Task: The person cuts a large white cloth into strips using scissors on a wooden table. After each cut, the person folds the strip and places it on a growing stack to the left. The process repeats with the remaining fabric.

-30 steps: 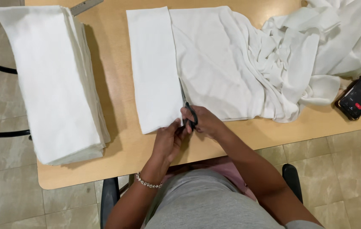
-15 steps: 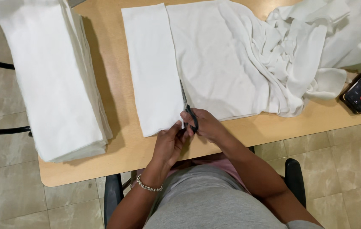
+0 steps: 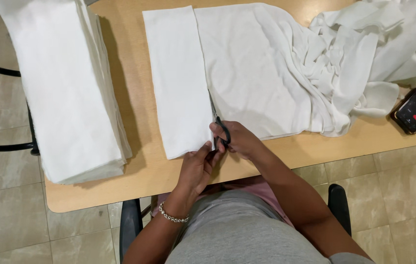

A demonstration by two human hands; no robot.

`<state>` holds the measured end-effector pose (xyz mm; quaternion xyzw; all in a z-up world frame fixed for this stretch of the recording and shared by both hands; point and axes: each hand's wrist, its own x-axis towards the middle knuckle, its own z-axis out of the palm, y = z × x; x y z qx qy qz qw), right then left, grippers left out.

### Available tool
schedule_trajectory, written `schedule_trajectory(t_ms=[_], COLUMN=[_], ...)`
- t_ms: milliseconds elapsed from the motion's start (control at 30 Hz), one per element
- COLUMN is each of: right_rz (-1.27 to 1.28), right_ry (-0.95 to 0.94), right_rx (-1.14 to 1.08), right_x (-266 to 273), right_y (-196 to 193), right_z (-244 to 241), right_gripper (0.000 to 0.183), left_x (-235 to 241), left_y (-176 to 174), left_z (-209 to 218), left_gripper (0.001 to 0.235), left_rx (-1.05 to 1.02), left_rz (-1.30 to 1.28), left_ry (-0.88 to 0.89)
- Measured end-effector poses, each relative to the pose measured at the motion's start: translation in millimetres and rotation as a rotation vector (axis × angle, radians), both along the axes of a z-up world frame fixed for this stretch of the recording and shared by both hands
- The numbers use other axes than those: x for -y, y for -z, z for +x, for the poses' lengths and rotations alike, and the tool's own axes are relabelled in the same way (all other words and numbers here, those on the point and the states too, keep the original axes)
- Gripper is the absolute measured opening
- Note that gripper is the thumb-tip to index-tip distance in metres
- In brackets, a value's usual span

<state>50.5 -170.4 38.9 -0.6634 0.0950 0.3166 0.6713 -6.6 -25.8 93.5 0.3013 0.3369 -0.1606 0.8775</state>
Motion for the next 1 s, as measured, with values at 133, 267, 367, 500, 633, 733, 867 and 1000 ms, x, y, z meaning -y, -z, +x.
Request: schedule_trajectory(t_ms=[133,267,367,500,633,733,867,1000], right_rz=[-0.007,-0.081,-0.254,-0.546,-0.749,-0.810,-0.983,-1.055], right_ry=[0.003,-0.250,-0.517,-0.304,0.006,0.207,0.196,0.113], right_rx=[0.026,-0.033,-0.029,0.226,0.846,1.052,1.073,1.015], right_x=[2,22,57,99,172,186,182,176], right_y=[-2,-25,-62,-107,-15,17,39,26], right_z=[-2,-5,-11,-6,67,123,171,202], right_gripper=[0.048,0.052,0.056,0.056,0.063,0.063,0.070,0.070], left_x=[0,-2,-4,-2,-3,1,7,19], left_y=[6,-3,36,36,56,60,65,49], left_z=[-3,-7,-14,-10,-12,-9,-4,11], left_gripper=[0.022,0.028,0.028,0.024,0.025,0.023,0.025,0.025], left_rx=[-0.006,-0.041,-0.061,-0.059,-0.048,-0.052,-0.083,-0.082], left_rz=[0.006,0.037,0.001,-0.016,-0.011,0.009,0.003,-0.019], left_ry=[0.011,0.031,0.020,0.005,0.005,0.013,-0.038,0.003])
